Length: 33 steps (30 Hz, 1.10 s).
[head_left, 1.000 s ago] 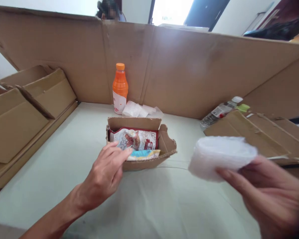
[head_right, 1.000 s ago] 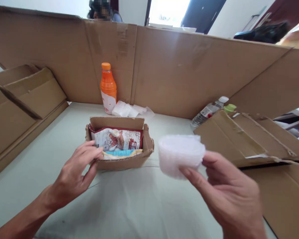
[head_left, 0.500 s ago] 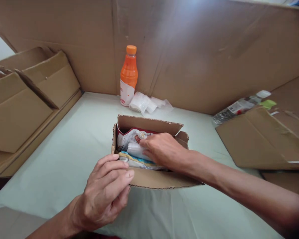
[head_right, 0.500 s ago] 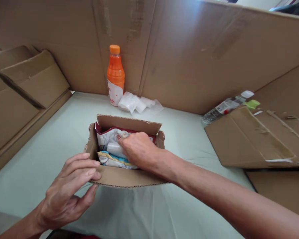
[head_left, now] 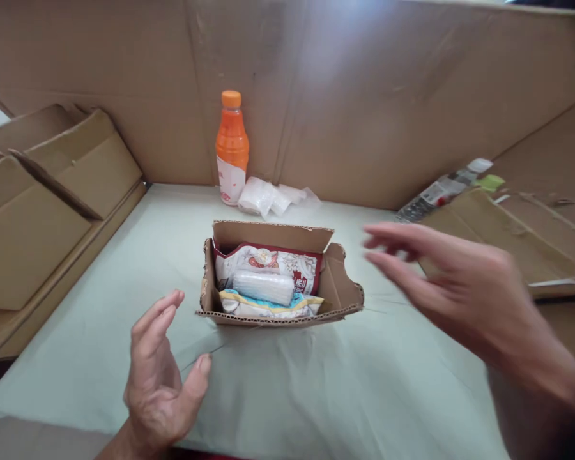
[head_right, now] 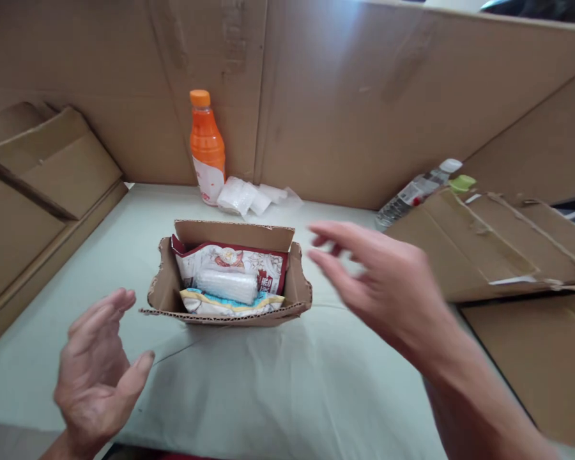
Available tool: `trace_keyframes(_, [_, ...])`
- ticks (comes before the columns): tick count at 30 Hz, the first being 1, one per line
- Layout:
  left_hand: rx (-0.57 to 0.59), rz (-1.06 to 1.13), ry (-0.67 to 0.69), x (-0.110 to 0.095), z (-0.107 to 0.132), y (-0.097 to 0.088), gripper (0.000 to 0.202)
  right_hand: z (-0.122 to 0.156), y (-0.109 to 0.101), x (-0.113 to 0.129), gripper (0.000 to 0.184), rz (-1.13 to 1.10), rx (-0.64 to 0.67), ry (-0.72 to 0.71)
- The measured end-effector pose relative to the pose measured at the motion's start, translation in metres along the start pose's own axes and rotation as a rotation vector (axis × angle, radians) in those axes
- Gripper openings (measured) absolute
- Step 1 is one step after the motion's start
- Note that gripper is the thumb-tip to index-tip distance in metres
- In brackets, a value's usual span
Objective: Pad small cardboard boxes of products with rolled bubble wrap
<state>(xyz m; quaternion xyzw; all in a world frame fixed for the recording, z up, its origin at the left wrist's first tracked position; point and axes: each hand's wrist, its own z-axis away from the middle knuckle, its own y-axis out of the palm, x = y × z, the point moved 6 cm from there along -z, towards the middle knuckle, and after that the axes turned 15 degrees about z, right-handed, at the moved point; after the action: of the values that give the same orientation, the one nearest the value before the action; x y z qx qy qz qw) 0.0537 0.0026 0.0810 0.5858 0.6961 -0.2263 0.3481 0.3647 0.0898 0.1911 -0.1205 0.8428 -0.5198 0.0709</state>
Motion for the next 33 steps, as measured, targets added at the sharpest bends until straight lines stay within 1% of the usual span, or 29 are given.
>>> trace_keyframes(1, [-0.009,0.031,-0.085,0.009,0.007,-0.001,0.075,0.025,-0.005,-0.024,0.028,0.012,-0.071,0.146])
trace_keyframes(2, [-0.029,0.077,-0.182,0.019,0.015,-0.002,0.071,0.052,-0.003,-0.043,0.028,0.002,-0.109,0.264])
trace_keyframes(3, [-0.058,0.133,-0.288,0.029,0.023,-0.001,0.066,0.079,0.008,-0.053,0.028,-0.073,-0.097,0.323])
trace_keyframes(4, [-0.093,0.189,-0.393,0.039,0.032,0.001,0.061,0.103,0.026,-0.054,0.026,-0.177,-0.036,0.331])
trace_keyframes(5, [-0.130,0.234,-0.485,0.048,0.041,0.003,0.057,0.124,0.046,-0.051,0.026,-0.287,0.020,0.344])
trace_keyframes(6, [-0.163,0.261,-0.554,0.055,0.047,0.005,0.053,0.139,0.066,-0.042,0.032,-0.373,0.071,0.342])
trace_keyframes(7, [-0.189,0.268,-0.596,0.060,0.052,0.008,0.051,0.148,0.083,-0.030,0.040,-0.437,0.092,0.337])
trace_keyframes(8, [-0.200,0.262,-0.617,0.064,0.055,0.010,0.049,0.150,0.098,-0.018,0.048,-0.487,0.110,0.331])
trace_keyframes(9, [-0.201,0.252,-0.622,0.066,0.055,0.011,0.048,0.146,0.109,-0.005,0.054,-0.525,0.126,0.317])
trace_keyframes(11, [-0.182,0.239,-0.624,0.070,0.051,0.015,0.047,0.128,0.121,0.015,0.058,-0.578,0.160,0.289])
trace_keyframes(13, [-0.163,0.220,-0.625,0.072,0.046,0.020,0.049,0.111,0.120,0.024,0.056,-0.608,0.193,0.261])
trace_keyframes(14, [-0.153,0.213,-0.622,0.073,0.044,0.024,0.049,0.107,0.117,0.024,0.054,-0.609,0.192,0.256])
trace_keyframes(16, [-0.110,0.225,-0.620,0.073,0.043,0.041,0.051,0.114,0.107,0.013,0.050,-0.574,0.148,0.285])
trace_keyframes(18, [-0.006,0.281,-0.648,0.070,0.049,0.067,0.054,0.142,0.093,-0.008,0.042,-0.492,0.074,0.372])
trace_keyframes(20, [0.151,0.338,-0.708,0.066,0.062,0.091,0.057,0.188,0.076,-0.029,0.036,-0.398,0.013,0.506])
trace_keyframes(21, [0.229,0.344,-0.735,0.064,0.069,0.099,0.059,0.213,0.067,-0.037,0.036,-0.360,0.002,0.570])
trace_keyframes(22, [0.297,0.326,-0.749,0.063,0.075,0.102,0.059,0.237,0.059,-0.042,0.040,-0.333,0.004,0.621])
trace_keyframes(23, [0.351,0.287,-0.744,0.064,0.078,0.102,0.058,0.258,0.051,-0.045,0.048,-0.322,0.015,0.658])
trace_keyframes(25, [0.423,0.150,-0.686,0.070,0.077,0.095,0.050,0.287,0.042,-0.047,0.076,-0.351,0.046,0.683])
trace_keyframes(26, [0.455,0.073,-0.653,0.075,0.074,0.091,0.045,0.294,0.041,-0.048,0.093,-0.386,0.050,0.680])
trace_keyframes(27, [0.480,0.007,-0.628,0.080,0.072,0.088,0.042,0.297,0.041,-0.050,0.108,-0.430,0.051,0.668])
trace_keyframes(29, [0.529,-0.055,-0.646,0.089,0.071,0.087,0.040,0.291,0.048,-0.054,0.127,-0.533,0.057,0.619])
trace_keyframes(31, [0.524,-0.020,-0.735,0.094,0.074,0.090,0.044,0.277,0.060,-0.058,0.135,-0.615,0.056,0.551])
trace_keyframes(33, [0.476,0.049,-0.843,0.096,0.080,0.096,0.050,0.266,0.070,-0.062,0.135,-0.653,0.013,0.513])
